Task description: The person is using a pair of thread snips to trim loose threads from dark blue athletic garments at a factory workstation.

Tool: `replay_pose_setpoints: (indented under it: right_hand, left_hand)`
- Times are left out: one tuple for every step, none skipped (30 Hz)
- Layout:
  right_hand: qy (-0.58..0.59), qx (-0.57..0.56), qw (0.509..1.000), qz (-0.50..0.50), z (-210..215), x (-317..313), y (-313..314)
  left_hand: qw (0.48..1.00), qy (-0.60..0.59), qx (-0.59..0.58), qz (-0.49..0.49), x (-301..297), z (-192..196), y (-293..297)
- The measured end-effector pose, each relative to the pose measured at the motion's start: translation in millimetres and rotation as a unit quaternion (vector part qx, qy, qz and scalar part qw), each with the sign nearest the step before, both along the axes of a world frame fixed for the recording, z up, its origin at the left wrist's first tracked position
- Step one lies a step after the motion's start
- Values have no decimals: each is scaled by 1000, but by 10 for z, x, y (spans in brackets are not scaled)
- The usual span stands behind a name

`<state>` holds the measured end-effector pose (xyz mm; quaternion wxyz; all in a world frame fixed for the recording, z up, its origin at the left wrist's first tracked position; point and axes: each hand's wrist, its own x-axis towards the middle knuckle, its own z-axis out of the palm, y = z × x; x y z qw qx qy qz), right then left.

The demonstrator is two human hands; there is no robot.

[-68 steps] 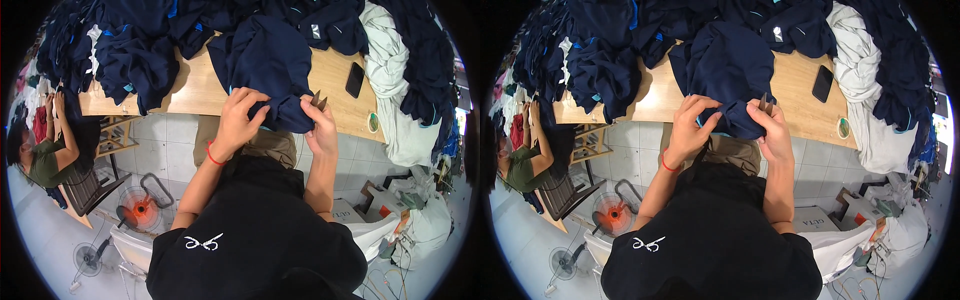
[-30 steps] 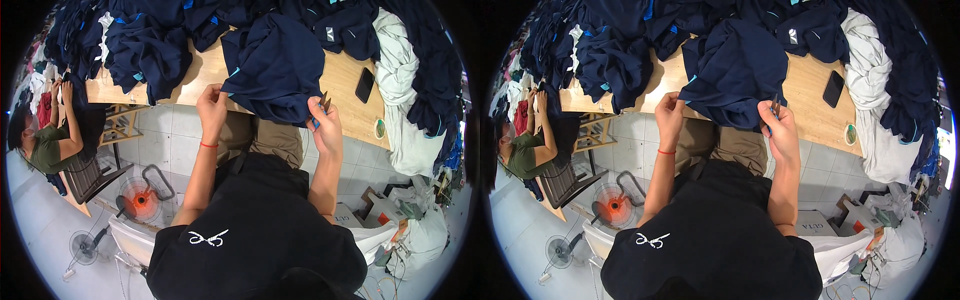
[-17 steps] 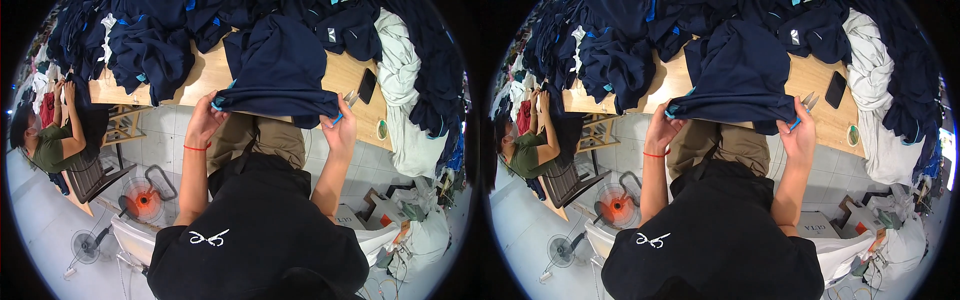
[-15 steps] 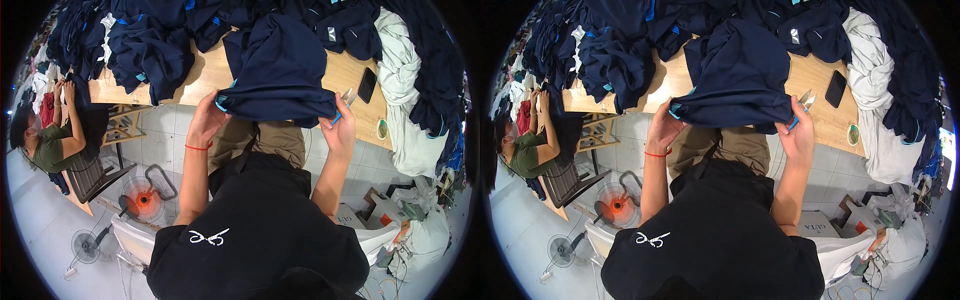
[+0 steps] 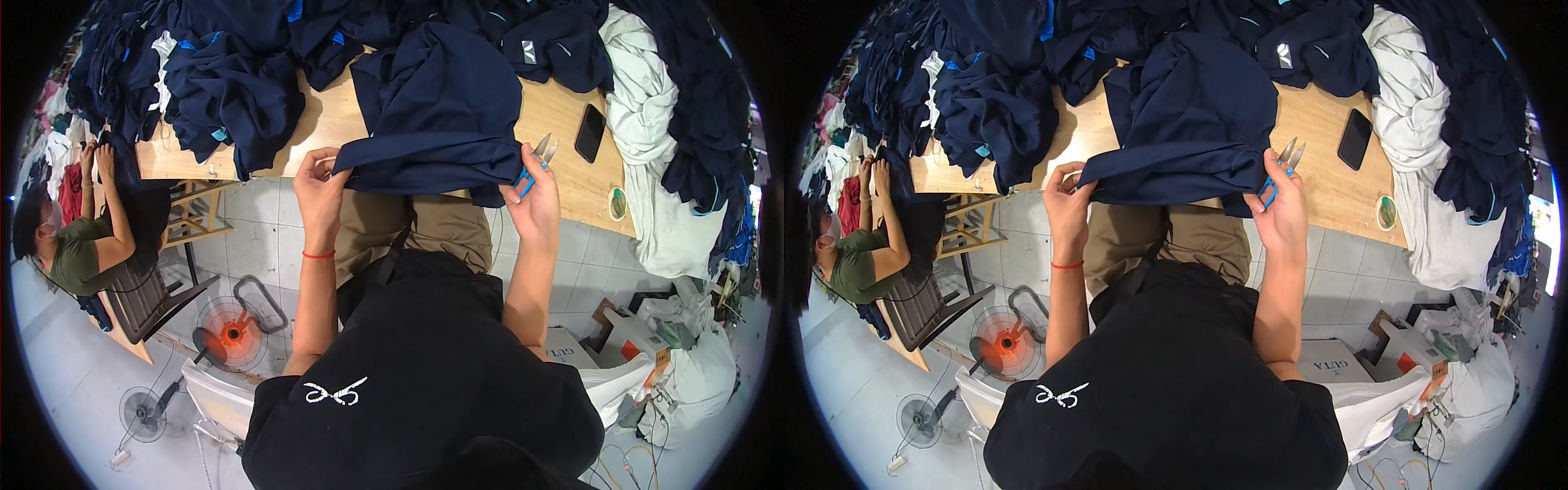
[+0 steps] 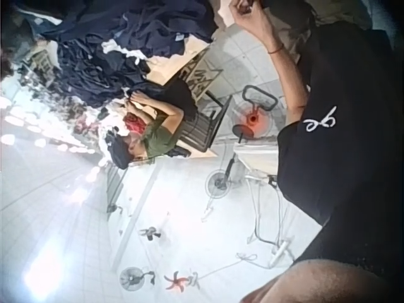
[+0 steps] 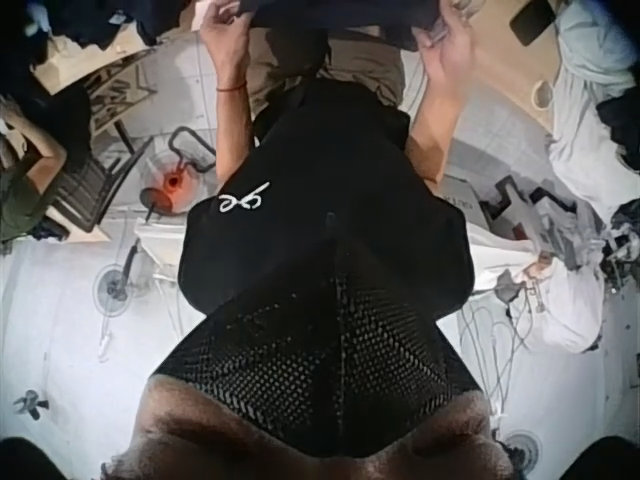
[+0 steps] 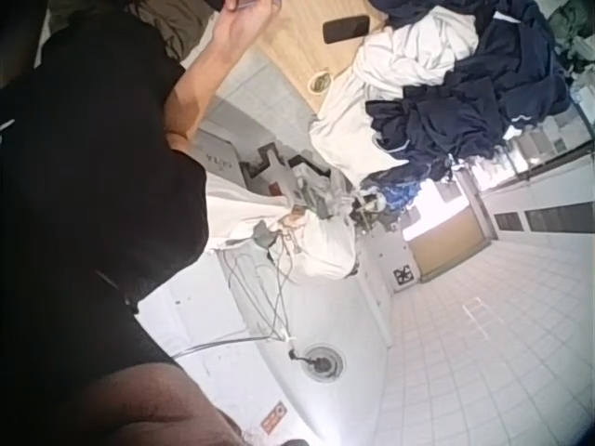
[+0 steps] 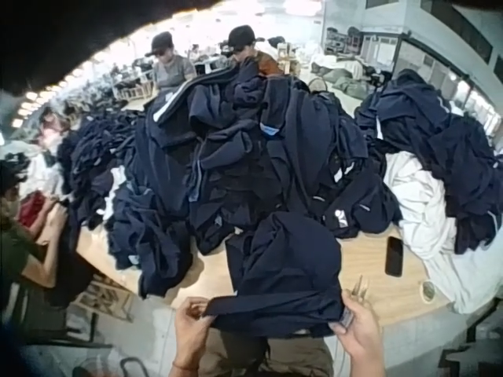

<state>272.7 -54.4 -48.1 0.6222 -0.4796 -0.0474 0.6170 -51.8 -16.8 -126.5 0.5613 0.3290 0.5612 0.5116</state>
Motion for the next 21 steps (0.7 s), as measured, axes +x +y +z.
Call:
replay_pose_setpoints:
  right_hand:
    - [-1, 0, 1000, 0, -41, 23, -5]
    - [8, 13, 1000, -1, -106, 62, -24]
    - [17, 25, 1000, -3, -141, 101, -43]
    - [17, 24, 1000, -4, -160, 143, -62]
    - [26, 3, 1000, -14, -155, 151, -52]
    - [35, -19, 999, -24, -153, 144, -42]
    - [37, -19, 999, -21, -138, 138, -40]
    - [28, -22, 999, -31, -70, 121, -36]
    - [19, -25, 999, -41, -34, 104, -41]
    - [20, -25, 999, -38, -42, 101, -54]
    - [12, -24, 998, -54, -39, 98, -64]
    - [4, -22, 997, -70, -31, 85, -73]
    - [5, -22, 998, -67, -9, 72, -85]
    - [-5, -36, 996, -79, 68, 43, -85]
    - [-15, -50, 995, -91, 108, 25, -82]
    - [-15, -50, 995, -89, 78, 48, -90]
    - [-8, -26, 997, -74, 50, 76, -104]
    - [-1, -2, 998, -58, 28, 93, -113]
    - [-1, -2, 998, -58, 7, 103, -113]
    - [1, -30, 996, -84, 24, 85, -89]
    - [3, -58, 992, -110, 29, 73, -72]
  left_hand:
    - [998, -23, 10, -66, -118, -60, -24]
    - [997, -23, 10, -67, -186, 3, -27]
    - [969, -227, -41, -85, -229, 113, -22]
    - [897, -421, -89, -99, -270, 170, -14]
    - [826, -544, -135, -61, -312, 157, 22]
    - [826, -544, -134, -58, -331, 144, 50]
    - [816, -560, -137, -47, -353, 134, 74]
    - [805, -575, -140, -36, -351, 176, 92]
    - [837, -530, -133, -23, -294, 279, 97]
    - [838, -530, -132, -21, -285, 247, 96]
    - [830, -547, -97, -36, -280, 207, 109]
    - [822, -564, -61, -51, -285, 181, 110]
    - [823, -563, -59, -48, -301, 163, 97]
    - [834, -545, -56, -56, -300, 158, 92]
    - [846, -527, -53, -64, -304, 151, 86]
    - [846, -527, -52, -62, -311, 132, 77]
    - [838, -538, -39, -81, -312, 123, 66]
    - [829, -549, -25, -100, -317, 118, 57]
    - [830, -549, -25, -100, -308, 113, 38]
    - [827, -555, -23, -87, -256, 149, 17]
    - [824, -561, -21, -75, -205, 183, 7]
